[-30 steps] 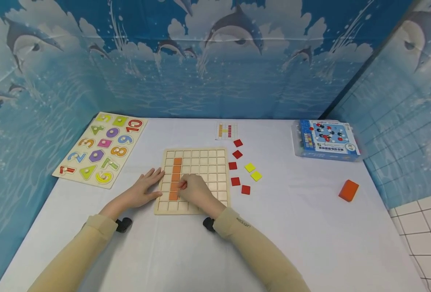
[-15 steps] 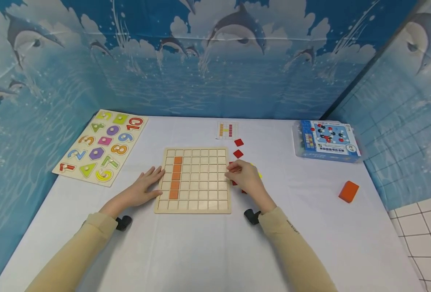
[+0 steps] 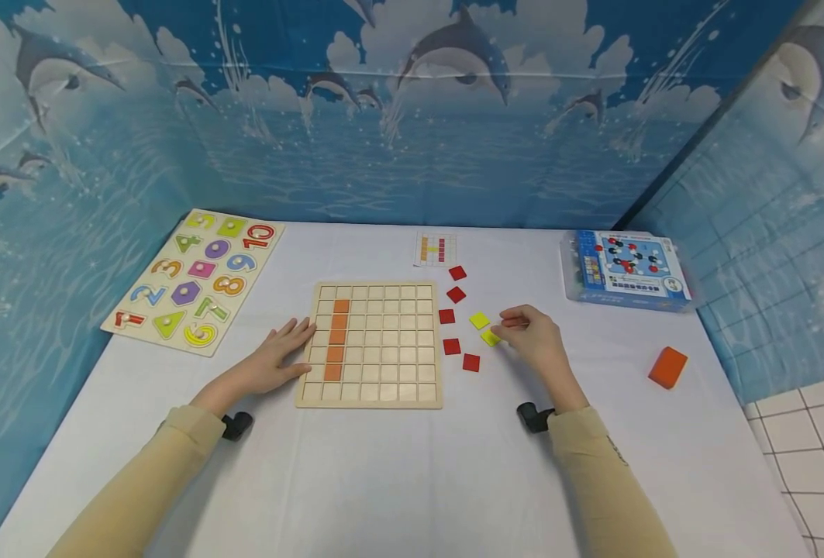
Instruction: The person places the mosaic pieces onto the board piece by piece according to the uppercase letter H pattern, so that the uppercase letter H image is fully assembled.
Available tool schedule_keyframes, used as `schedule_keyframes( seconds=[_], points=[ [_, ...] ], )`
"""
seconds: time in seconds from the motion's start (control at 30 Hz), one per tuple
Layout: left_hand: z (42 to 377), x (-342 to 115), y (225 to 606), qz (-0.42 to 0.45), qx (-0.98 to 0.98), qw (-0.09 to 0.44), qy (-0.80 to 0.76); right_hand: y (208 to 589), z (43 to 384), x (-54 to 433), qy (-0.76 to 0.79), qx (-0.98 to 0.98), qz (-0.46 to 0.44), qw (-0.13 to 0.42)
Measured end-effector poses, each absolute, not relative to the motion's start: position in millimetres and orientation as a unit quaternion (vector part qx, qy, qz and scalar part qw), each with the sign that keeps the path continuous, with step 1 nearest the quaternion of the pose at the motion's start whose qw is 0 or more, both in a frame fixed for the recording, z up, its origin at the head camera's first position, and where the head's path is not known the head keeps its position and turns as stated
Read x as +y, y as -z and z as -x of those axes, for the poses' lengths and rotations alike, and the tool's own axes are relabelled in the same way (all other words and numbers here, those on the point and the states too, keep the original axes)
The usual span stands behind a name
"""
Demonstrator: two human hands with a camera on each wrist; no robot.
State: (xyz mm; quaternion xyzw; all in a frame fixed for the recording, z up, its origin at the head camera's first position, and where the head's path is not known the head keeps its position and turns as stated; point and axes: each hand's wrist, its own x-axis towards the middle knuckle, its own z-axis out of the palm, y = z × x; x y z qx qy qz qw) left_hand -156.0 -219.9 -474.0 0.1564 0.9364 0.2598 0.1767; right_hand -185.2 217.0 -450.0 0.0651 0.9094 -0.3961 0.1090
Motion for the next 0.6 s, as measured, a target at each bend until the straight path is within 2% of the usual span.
schedule_keyframes(
  seconds=[0.3,0.6],
  points=[
    [156.3,-219.5,474.2,-0.156,0.937,0.172,-0.261,447.7,189.1,220.8,0.398,0.907,-0.07,0.119],
    [156.5,-219.7,474.6,-0.159,0.936,0.174,-0.26,450.5,194.1,214.0,0.378,0.905,-0.093,0.169]
  ],
)
